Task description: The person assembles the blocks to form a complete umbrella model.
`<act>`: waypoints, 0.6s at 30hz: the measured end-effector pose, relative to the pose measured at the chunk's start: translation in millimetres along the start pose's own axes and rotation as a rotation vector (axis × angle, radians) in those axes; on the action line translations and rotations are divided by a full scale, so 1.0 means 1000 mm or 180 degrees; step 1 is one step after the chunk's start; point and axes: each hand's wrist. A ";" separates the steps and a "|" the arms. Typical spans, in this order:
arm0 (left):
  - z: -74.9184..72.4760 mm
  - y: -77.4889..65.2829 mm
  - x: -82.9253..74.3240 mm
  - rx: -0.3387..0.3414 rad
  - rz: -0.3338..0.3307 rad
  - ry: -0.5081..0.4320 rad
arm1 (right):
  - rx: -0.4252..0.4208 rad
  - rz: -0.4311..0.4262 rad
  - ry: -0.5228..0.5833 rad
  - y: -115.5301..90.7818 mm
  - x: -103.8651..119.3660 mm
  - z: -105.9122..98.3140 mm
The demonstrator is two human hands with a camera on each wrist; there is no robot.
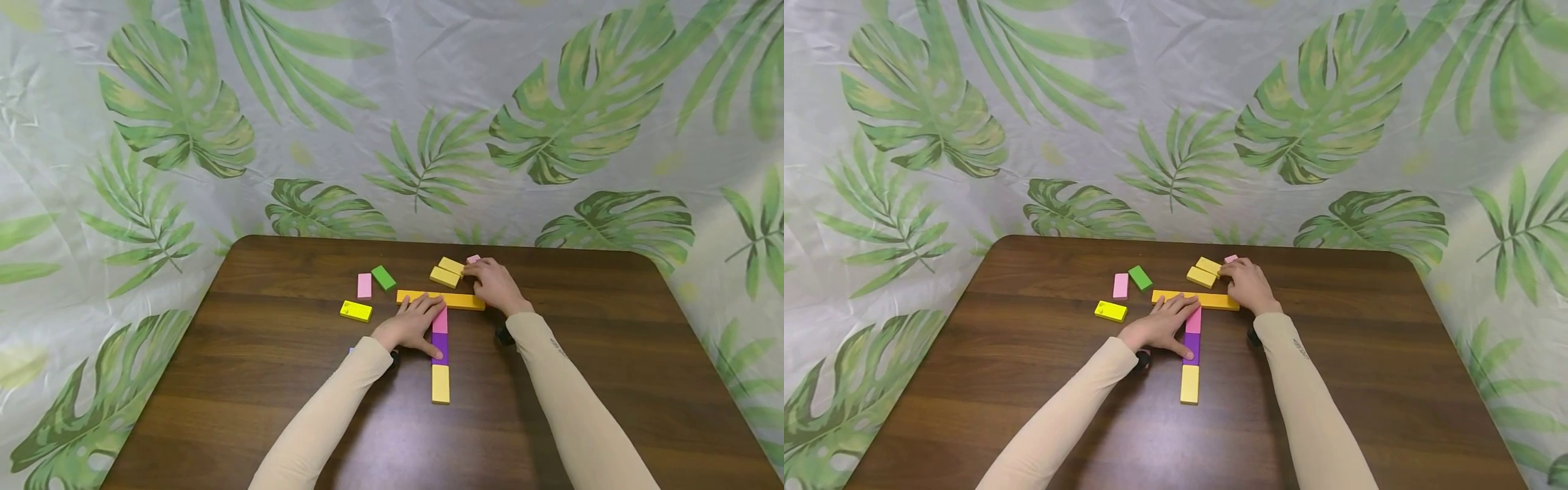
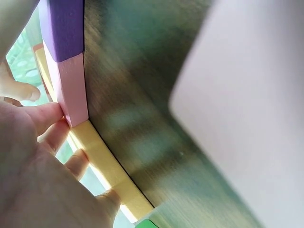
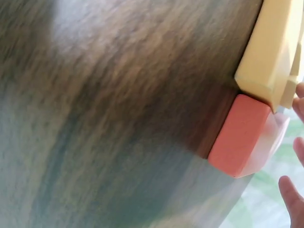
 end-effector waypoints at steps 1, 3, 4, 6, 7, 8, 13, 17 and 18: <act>0.000 0.000 0.000 0.0002 0.0000 -0.0002 | 0.0011 -0.0005 -0.0013 0.000 0.000 0.000; 0.000 0.000 0.000 0.0005 -0.0001 -0.0015 | 0.0040 -0.0008 -0.0037 0.000 -0.001 0.000; 0.000 0.000 0.000 0.0005 0.0000 -0.0022 | 0.0061 -0.0005 -0.0050 0.000 -0.001 0.000; 0.000 -0.001 0.000 0.0001 0.0001 -0.0036 | 0.0112 0.0013 -0.0074 0.001 -0.001 0.000; 0.000 -0.001 0.000 0.0002 0.0000 -0.0038 | 0.0143 0.0028 -0.0078 0.001 0.000 0.000; 0.000 -0.001 0.000 0.0001 0.0000 -0.0045 | 0.0175 0.0050 -0.0081 0.002 0.000 0.000; 0.000 -0.001 0.000 -0.0021 0.0011 -0.0039 | 0.0341 0.0172 -0.0115 0.004 0.002 -0.001; 0.001 0.000 0.001 -0.0033 0.0023 -0.0041 | 0.0483 0.0244 -0.0221 0.007 0.003 -0.002; 0.001 0.000 0.001 -0.0034 0.0023 -0.0043 | 0.0504 0.0245 -0.0261 0.008 0.004 -0.002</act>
Point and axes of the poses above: each hand's wrist, its own y-axis towards the middle knuckle, its own z-axis out of the palm, x = y × z, and after that the axes turned 1 degree about x, right-handed
